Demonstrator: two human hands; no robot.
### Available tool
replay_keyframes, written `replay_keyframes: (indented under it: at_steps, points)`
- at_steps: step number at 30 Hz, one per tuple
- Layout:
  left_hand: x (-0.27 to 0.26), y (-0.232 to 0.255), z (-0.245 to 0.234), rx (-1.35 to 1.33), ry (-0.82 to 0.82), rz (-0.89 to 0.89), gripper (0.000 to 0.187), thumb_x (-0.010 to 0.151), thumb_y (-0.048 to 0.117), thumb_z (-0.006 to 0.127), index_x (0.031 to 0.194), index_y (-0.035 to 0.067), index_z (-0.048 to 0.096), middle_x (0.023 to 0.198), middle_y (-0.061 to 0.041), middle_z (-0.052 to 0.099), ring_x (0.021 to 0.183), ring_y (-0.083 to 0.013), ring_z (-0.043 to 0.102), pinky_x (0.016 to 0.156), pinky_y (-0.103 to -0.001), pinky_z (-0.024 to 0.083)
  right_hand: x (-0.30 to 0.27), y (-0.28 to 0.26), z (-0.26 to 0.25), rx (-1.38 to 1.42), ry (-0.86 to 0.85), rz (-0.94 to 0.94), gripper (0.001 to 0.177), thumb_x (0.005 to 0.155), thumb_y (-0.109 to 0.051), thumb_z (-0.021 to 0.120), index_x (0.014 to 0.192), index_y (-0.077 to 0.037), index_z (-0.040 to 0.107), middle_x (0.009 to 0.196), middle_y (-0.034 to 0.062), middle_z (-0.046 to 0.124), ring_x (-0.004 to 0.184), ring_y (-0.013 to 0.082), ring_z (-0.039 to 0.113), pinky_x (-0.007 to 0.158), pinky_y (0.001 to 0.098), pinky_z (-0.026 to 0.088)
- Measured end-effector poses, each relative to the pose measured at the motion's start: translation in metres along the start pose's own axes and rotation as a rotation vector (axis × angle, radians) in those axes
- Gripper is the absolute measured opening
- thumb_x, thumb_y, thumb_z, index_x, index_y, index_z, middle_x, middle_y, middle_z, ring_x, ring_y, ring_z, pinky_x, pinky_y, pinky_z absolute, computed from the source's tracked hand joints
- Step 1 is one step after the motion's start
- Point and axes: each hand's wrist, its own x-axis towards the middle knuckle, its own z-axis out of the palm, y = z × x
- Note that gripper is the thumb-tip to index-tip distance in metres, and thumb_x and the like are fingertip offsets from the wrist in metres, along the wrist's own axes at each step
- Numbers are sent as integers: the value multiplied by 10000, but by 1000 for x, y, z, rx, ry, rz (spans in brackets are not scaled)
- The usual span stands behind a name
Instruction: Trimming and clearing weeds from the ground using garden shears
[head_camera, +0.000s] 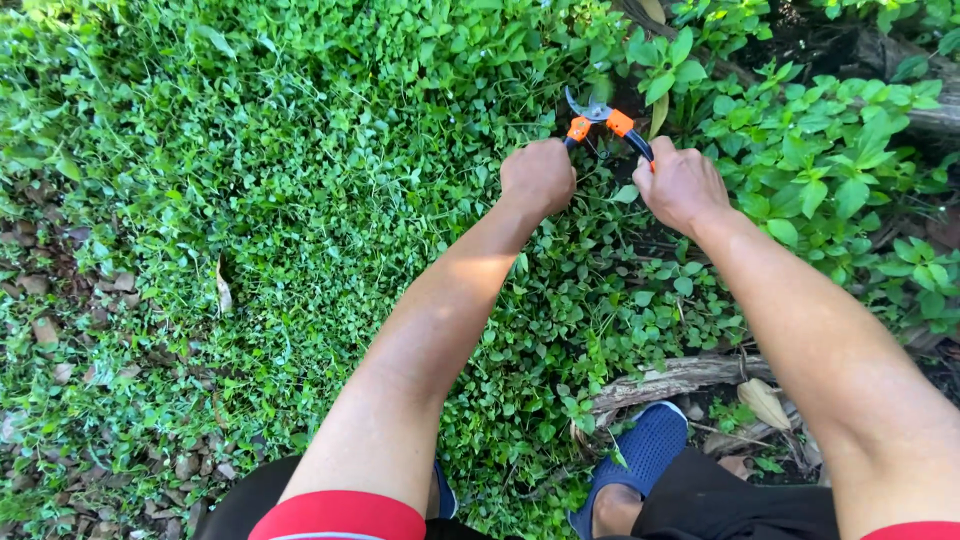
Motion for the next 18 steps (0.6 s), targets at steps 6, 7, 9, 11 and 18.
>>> replay_keyframes:
  at_steps: [6,7,9,11,18]
  points:
    - [18,6,-13,16,73,-88,376,895,237,501,1095,2,717,1015,-208,768,1029,-446,746,894,-562,608,34,-1,5,18,21,39,382,1025,-425,512,1108,-87,668,913,240,752,921,492,728,766,625,565]
    - [19,5,-13,21,77,-94,376,895,237,501,1095,2,717,1015,-208,768,1029,-446,746,894,-562,608,37,-3,14,23,22,32,382,1025,-425,512,1108,-87,668,913,240,752,921,492,728,766,625,565]
    - [21,8,-9,-161,79,-144,417,870,227,509,1103,-44,724,1012,-255,760,1047,-486,734,912,-558,599,39,-4,31,-76,65,-21,338,1028,-377,517,1112,-67,625,864,278,747,850,507,744,731,611,589]
    - [11,33,-15,-284,51,-179,448,850,258,504,1101,-42,723,999,-251,765,1042,-480,738,915,-563,600,26,-44,42,-42,127,47,308,1043,-328,508,1130,-42,584,867,289,744,854,493,749,737,598,601]
    - [-32,27,-23,-220,-58,-50,442,846,221,508,1159,-36,683,1101,-278,746,1112,-494,709,986,-581,574,-52,-45,31,45,-60,200,334,1052,-315,479,1125,5,544,902,322,741,860,525,743,715,627,597]
